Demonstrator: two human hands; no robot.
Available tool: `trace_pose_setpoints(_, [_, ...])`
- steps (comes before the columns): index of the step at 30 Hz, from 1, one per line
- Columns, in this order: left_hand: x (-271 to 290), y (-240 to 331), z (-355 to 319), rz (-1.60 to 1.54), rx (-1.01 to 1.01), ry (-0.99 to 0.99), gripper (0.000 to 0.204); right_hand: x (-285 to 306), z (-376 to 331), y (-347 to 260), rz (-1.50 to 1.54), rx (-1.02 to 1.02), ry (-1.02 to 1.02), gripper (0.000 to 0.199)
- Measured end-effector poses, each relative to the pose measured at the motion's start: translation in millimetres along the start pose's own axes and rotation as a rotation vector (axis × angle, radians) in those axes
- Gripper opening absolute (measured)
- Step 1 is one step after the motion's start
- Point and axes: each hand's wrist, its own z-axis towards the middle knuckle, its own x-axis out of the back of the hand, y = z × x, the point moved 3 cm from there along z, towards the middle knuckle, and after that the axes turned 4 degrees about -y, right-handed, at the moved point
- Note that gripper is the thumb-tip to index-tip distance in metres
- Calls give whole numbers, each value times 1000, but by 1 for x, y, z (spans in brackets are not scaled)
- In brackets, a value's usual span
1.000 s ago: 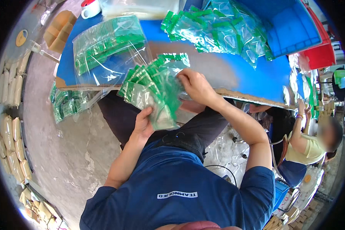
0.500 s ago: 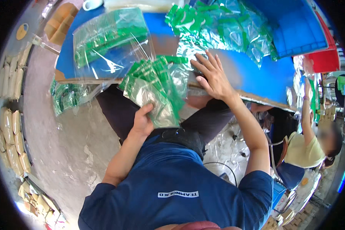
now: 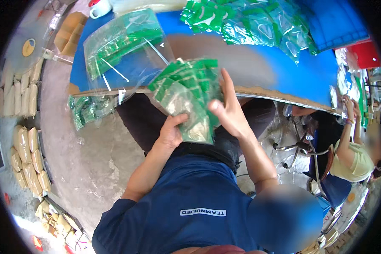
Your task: Sorting, stacking, and packing small green plastic bags into a larger clear bag.
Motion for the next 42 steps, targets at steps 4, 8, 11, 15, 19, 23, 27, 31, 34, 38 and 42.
trace_pose_setpoints(4, [-57,35,24,485,-301,-181,65,27,9,-25,-61,250,58,139])
trace_pose_setpoints(8, [-105,105,64,1087,-492,-322,59,56,57,-70,-51,473,97,137])
trace_pose_setpoints(11, [-125,122,97,1267,-277,-337,65,72,80,-38,-127,490,83,137])
trace_pose_setpoints(15, [-92,119,128,1389,-650,-434,87,58,96,17,-365,271,70,119])
trace_pose_setpoints(19, [-93,110,123,1236,-559,-419,104,53,81,0,-318,334,137,112])
trace_pose_setpoints(23, [-110,103,117,1196,-506,-500,125,54,92,-4,-286,352,71,113])
trace_pose_setpoints(27, [-114,111,119,969,-581,-520,130,58,91,-10,-463,361,80,108])
trace_pose_setpoints(31, [-112,103,119,1229,-726,-561,129,49,81,-2,-261,187,37,108])
trace_pose_setpoints(34, [-130,106,101,847,-496,-524,131,56,80,-21,-328,271,37,104])
trace_pose_setpoints(38, [-102,93,125,1048,-522,-496,130,53,80,0,-393,375,95,100])
trace_pose_setpoints(42, [-110,92,119,962,-461,-533,132,48,72,-3,-297,330,111,92])
